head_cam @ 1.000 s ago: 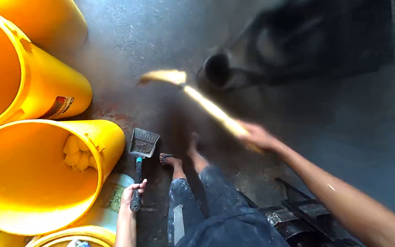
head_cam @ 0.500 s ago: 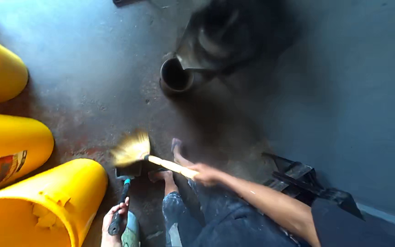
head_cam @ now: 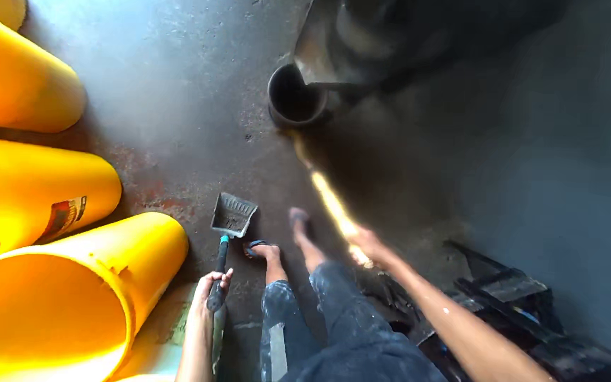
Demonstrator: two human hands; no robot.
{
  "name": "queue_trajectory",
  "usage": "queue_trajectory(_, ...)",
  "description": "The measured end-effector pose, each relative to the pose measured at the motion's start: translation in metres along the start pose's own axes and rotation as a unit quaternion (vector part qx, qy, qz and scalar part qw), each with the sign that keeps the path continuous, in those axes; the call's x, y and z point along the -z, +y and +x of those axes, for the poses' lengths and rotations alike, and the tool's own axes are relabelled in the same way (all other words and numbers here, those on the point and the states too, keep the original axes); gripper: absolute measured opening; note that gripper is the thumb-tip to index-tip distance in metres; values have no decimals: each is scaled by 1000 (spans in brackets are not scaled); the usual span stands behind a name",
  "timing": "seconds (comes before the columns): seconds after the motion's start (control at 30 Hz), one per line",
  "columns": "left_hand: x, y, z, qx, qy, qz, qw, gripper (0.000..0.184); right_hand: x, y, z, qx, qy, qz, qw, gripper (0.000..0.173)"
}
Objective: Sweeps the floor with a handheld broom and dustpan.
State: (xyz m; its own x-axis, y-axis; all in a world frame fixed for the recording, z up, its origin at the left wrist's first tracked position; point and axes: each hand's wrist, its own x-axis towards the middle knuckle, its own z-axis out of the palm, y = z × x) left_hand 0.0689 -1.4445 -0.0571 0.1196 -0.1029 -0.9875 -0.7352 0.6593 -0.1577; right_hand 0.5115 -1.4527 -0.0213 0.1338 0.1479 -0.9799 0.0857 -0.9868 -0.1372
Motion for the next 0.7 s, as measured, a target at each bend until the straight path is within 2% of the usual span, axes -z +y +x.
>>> queue_trajectory(0.1,-36,2,8,-16,8,-12,1000,13,-41,21,-16,-34,-80,-48,995,59)
queue_trajectory(0.2,-39,-7,0,-44,14,-18,999,8,-34,32,-65,8,-158,-82,984,61)
queue_trajectory(0.27,-16,-23,-5,-65,20,-24,997,9,-7,20,-101,84,-176,-153,969,69)
queue_trajectory(0.33,18,-56,-9,-74,10,-40,996,12,21,-8,-123,151,-183,-236,942,72)
queue_trajectory(0.43,71,-125,-13,-58,-47,-126,989,29,34,-74,-104,273,-191,-381,862,74)
queue_trajectory(0.5,99,-179,-18,-48,-89,-230,968,35,1,-121,-81,327,-186,-450,810,74)
queue_trajectory(0.57,120,-227,-23,-54,-109,-332,936,37,-64,-158,-64,337,-190,-495,778,70)
queue_trajectory(0.63,137,-271,-26,-63,-111,-413,901,38,-141,-174,-53,304,-185,-521,776,61)
queue_trajectory(0.7,154,-306,-20,-76,-123,-490,860,37,-214,-166,-36,270,-172,-514,796,55)
